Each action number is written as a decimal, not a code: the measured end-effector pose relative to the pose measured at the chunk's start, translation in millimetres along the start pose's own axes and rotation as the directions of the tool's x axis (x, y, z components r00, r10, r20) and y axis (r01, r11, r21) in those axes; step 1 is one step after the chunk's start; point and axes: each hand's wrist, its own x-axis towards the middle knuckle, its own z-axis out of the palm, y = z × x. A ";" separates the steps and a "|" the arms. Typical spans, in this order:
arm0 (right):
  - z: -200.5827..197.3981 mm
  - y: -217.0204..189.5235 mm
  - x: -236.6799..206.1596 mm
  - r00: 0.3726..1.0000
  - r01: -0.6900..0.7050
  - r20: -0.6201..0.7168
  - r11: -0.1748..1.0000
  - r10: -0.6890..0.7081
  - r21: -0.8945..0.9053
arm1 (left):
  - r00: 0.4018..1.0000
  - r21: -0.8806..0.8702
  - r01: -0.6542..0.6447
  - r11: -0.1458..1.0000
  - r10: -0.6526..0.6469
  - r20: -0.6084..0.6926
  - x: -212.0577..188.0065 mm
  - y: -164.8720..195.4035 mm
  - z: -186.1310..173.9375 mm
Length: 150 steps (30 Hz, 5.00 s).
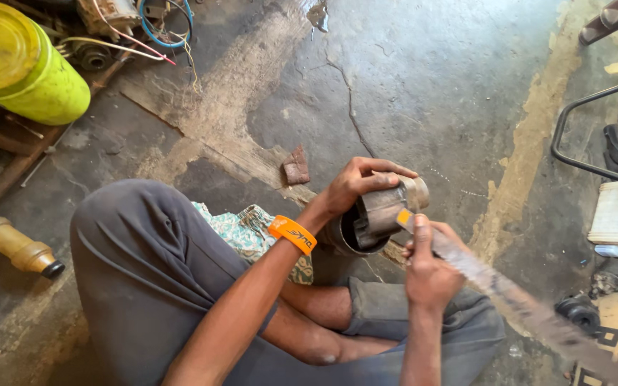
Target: The person sits on the workshop floor holding a cast metal pump housing and files its edge with a long flat file, rotating the part to file different sides and occasionally pausing to look at the worked surface.
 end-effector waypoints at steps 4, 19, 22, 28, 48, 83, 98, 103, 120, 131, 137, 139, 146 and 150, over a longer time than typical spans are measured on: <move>2.1 -3.2 -0.8 0.994 0.044 0.098 0.997 -0.050 0.058 | 1.000 0.006 0.003 1.000 -0.003 0.009 -1.4 1.9 0.3; 8.3 -6.8 -9.9 0.993 -0.070 0.106 0.992 0.059 0.106 | 1.000 -0.040 0.012 0.999 -0.011 0.021 -2.1 -1.0 -0.3; 8.8 -5.2 -9.8 0.998 -0.016 0.063 0.993 0.009 0.117 | 1.000 0.007 -0.015 1.000 0.015 0.009 -1.0 -2.2 -0.3; 9.9 -2.2 -8.6 0.996 -0.052 0.073 0.995 0.046 0.080 | 1.000 -0.005 -0.010 1.000 0.010 0.010 -0.2 -3.4 -0.5; 5.1 1.8 -3.9 0.996 -0.009 0.091 0.999 0.006 0.041 | 1.000 -0.036 0.007 0.999 -0.006 0.005 -1.1 0.4 1.4; -8.1 1.3 2.9 0.962 0.270 0.084 0.951 -0.259 -0.154 | 1.000 -0.021 0.027 0.999 -0.028 -0.002 -1.3 1.3 0.8; -12.5 19.1 9.4 0.981 0.187 0.099 0.953 -0.168 -0.238 | 0.998 -0.067 0.066 0.996 -0.067 -0.005 4.9 -9.6 -5.5; -7.6 25.2 7.3 0.956 0.199 0.208 0.979 -0.204 0.047 | 0.997 -0.066 0.078 0.995 -0.079 -0.020 5.5 -13.1 -9.7; -5.8 27.3 12.7 0.926 0.306 0.198 0.947 -0.320 0.100 | 0.975 -0.192 0.162 0.968 -0.187 -0.117 7.9 -24.1 -8.1; -0.1 22.0 13.6 0.936 0.266 0.204 0.957 -0.286 0.119 | 0.974 -0.262 0.151 0.953 -0.189 -0.125 7.2 -26.0 -7.1; -10.9 44.7 13.9 0.915 0.309 0.215 0.936 -0.341 0.168 | 0.973 -0.203 0.163 0.965 -0.192 -0.132 6.8 -19.5 -6.8; -20.1 62.7 20.4 0.955 0.178 0.192 0.952 -0.228 0.249 | 0.974 -0.233 0.151 0.961 -0.185 -0.133 5.4 -17.1 -7.0; -35.1 109.6 37.3 0.988 -0.150 0.101 0.596 0.116 0.789 | 0.942 -0.350 0.258 0.900 -0.315 -0.118 10.8 -12.0 -7.4; -30.8 110.6 34.0 0.979 -0.200 0.172 0.632 0.107 0.749 | 0.901 -0.403 0.350 0.846 -0.422 -0.104 18.7 -11.3 -5.0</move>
